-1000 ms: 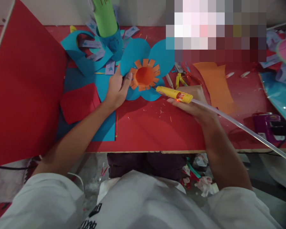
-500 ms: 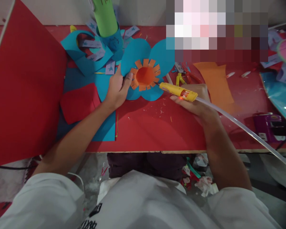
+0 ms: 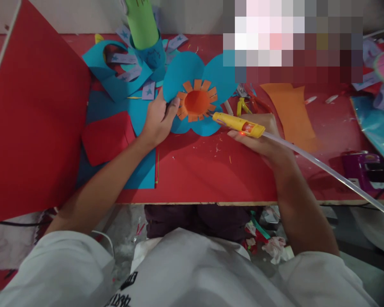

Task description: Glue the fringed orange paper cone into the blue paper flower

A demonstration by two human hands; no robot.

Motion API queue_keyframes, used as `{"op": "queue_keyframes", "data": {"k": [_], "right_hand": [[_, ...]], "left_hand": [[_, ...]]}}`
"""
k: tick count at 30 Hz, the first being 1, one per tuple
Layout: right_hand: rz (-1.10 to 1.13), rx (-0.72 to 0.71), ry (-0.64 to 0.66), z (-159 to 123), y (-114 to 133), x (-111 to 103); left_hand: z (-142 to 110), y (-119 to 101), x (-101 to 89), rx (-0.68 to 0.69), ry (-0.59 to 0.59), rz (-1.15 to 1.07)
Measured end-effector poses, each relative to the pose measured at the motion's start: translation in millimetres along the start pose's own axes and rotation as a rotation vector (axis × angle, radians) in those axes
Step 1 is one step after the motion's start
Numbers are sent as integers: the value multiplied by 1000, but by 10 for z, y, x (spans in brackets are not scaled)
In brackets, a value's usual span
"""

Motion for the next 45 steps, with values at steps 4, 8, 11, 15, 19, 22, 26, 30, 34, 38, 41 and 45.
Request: {"op": "queue_keyframes", "data": {"k": [4,8,11,15,19,22,26,30,34,38,41,45], "right_hand": [[-11,-164,60,60,-48,98],[-33,-238,119,81,-67,207],[-42,-236,133,81,-59,249],[-64,-208,133,78,-50,235],[-120,-165,108,72,-51,181],[-124,-178,92,62,-49,147],[-141,-145,71,54,-51,119],[-128,-154,65,54,-47,110],[-131,-155,71,55,-43,115],[-135,-154,62,51,-47,115],[-139,-151,73,45,-60,107],[-141,-147,92,31,-91,88]], "left_hand": [[-8,38,32,-7,11,-22],[-20,69,40,1,2,-31],[-22,59,29,3,46,-41],[-15,24,16,6,82,-26],[-10,28,29,6,59,-21],[-18,48,43,7,32,-35],[-38,107,68,-6,11,-50],[-55,180,102,11,22,-81],[-65,158,86,-9,28,-76],[-52,102,61,-24,53,-92],[-41,121,67,-27,32,-92],[-55,229,113,-16,38,-118]]}}
Point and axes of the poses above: each hand's wrist, its own z-axis towards the middle knuckle, its own x-axis out of the palm, y = z × x, the point moved 1 cm from there along z, towards the middle knuckle, and after that the axes turned 15 degrees about z, right-handed, at the moved point
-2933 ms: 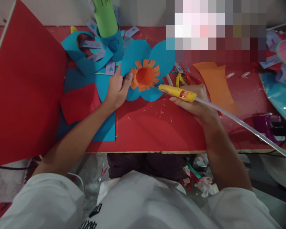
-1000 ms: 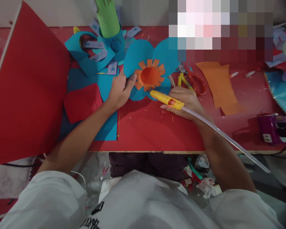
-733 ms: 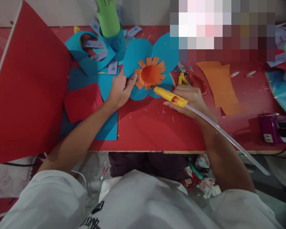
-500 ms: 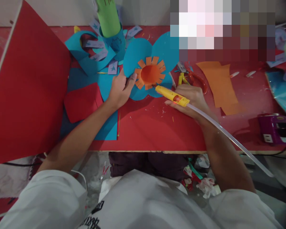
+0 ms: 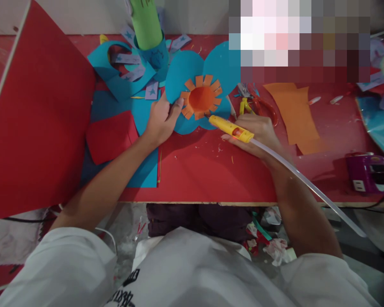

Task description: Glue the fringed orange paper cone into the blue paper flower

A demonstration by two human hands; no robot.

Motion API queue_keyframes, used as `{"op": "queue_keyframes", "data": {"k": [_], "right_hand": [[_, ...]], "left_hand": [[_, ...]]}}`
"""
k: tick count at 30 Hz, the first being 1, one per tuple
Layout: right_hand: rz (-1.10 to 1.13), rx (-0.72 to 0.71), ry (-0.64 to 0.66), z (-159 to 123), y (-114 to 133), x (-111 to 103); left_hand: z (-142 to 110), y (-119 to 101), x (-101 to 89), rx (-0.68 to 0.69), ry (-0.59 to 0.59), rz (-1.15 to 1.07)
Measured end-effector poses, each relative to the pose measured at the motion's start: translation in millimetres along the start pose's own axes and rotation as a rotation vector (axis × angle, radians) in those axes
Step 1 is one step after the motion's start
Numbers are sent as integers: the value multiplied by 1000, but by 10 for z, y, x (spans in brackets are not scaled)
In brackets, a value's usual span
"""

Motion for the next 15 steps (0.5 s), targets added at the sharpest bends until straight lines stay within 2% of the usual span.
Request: {"op": "queue_keyframes", "data": {"k": [5,11,15], "right_hand": [[-20,19,3,-13,-22,-9],[-42,-62,-32,11,17,13],[-48,-66,-9,11,21,16]], "left_hand": [[-13,47,6,-3,16,-4],[-17,-193,-93,-45,69,160],[-18,-289,-125,-62,77,216]]}}
Point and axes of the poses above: each hand's wrist, its own z-axis towards the middle knuckle, its own x-axis out of the palm, y = z × x, the point moved 1 cm from there along z, towards the middle knuckle, and after that the axes turned 15 degrees about z, right-handed, at the moved point
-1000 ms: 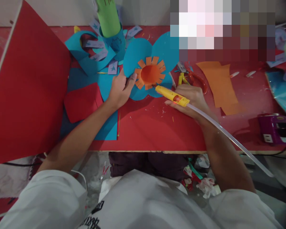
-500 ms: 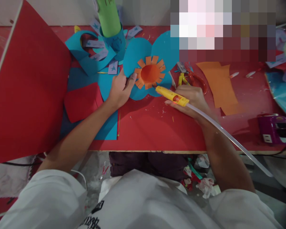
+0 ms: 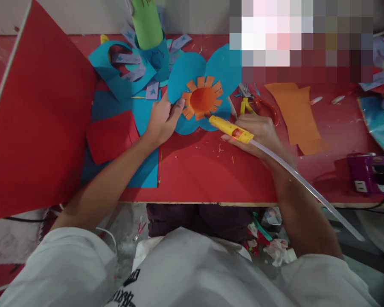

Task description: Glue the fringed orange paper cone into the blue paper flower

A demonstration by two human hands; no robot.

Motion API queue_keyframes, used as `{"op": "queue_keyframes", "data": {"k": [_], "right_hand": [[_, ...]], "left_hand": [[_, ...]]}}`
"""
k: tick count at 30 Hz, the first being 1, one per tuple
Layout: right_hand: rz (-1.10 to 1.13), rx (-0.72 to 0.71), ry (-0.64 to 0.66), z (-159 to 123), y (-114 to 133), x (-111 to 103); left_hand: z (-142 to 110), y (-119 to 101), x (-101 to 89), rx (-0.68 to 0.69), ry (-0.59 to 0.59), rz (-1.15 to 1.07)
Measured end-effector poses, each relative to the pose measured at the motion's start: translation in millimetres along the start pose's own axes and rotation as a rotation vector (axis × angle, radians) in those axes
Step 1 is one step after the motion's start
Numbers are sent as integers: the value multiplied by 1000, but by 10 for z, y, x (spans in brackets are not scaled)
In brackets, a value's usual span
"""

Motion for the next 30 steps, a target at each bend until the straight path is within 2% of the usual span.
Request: {"op": "queue_keyframes", "data": {"k": [8,12,15,19,24,30], "right_hand": [[10,-19,7,-3,-2,-7],[34,-47,-3,25,32,51],[31,-90,-67,45,49,103],[52,-148,-153,58,73,137],[46,-91,-297,64,86,119],[45,-65,-426,47,30,91]], "left_hand": [[20,-80,-47,25,-59,-13],[16,-61,-37,57,3,11],[-2,-33,-16,98,71,47],[-27,-31,-5,148,69,114],[-17,-48,12,201,42,71],[4,-24,12,197,54,66]]}}
Point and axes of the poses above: each hand's wrist, its own z-axis towards the middle knuckle, its own x-axis out of the palm, y = z × x, the point moved 1 cm from there along z, towards the middle knuckle, and after that the axes turned 15 degrees about z, right-handed, at the moved point
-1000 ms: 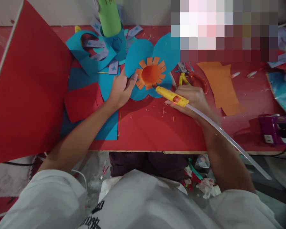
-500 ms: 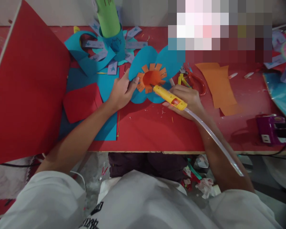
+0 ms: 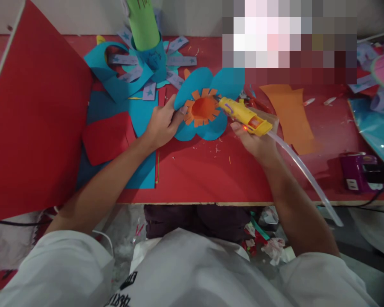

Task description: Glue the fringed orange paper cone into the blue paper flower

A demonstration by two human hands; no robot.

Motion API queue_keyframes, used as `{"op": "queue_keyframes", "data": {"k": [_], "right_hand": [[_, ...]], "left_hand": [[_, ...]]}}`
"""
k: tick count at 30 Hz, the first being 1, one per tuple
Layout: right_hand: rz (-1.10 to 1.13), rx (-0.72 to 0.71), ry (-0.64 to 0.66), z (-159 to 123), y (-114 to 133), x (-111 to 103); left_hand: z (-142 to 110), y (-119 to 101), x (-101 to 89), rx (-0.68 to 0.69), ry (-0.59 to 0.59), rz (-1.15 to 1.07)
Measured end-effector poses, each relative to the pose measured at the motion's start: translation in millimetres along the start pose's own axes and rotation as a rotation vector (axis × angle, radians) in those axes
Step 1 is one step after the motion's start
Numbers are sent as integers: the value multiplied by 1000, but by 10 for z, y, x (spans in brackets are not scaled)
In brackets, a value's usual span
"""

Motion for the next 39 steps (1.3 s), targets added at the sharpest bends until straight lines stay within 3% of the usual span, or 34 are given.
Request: {"op": "queue_keyframes", "data": {"k": [6,11,18,32,39], "right_hand": [[16,13,-65,-21,-51,0],[13,-17,-43,-6,-9,1],[-110,74,-34,-33,-18,-35],[-73,54,17,-5,75,-30],[-128,37,-19,1,77,20]], "left_hand": [[2,-19,-26,-24,19,-40],[14,-51,-47,-27,3,-46],[13,-21,-10,-81,42,-48],[17,-59,-40,-62,49,13],[5,-27,-29,-39,48,65]]}}
Point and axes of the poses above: each hand's wrist, its own z-axis towards the middle knuckle, its own x-axis out of the palm, y = z × x, the point moved 1 cm from there along z, towards the middle knuckle, and after that the axes turned 15 degrees about z, right-handed, at the moved point
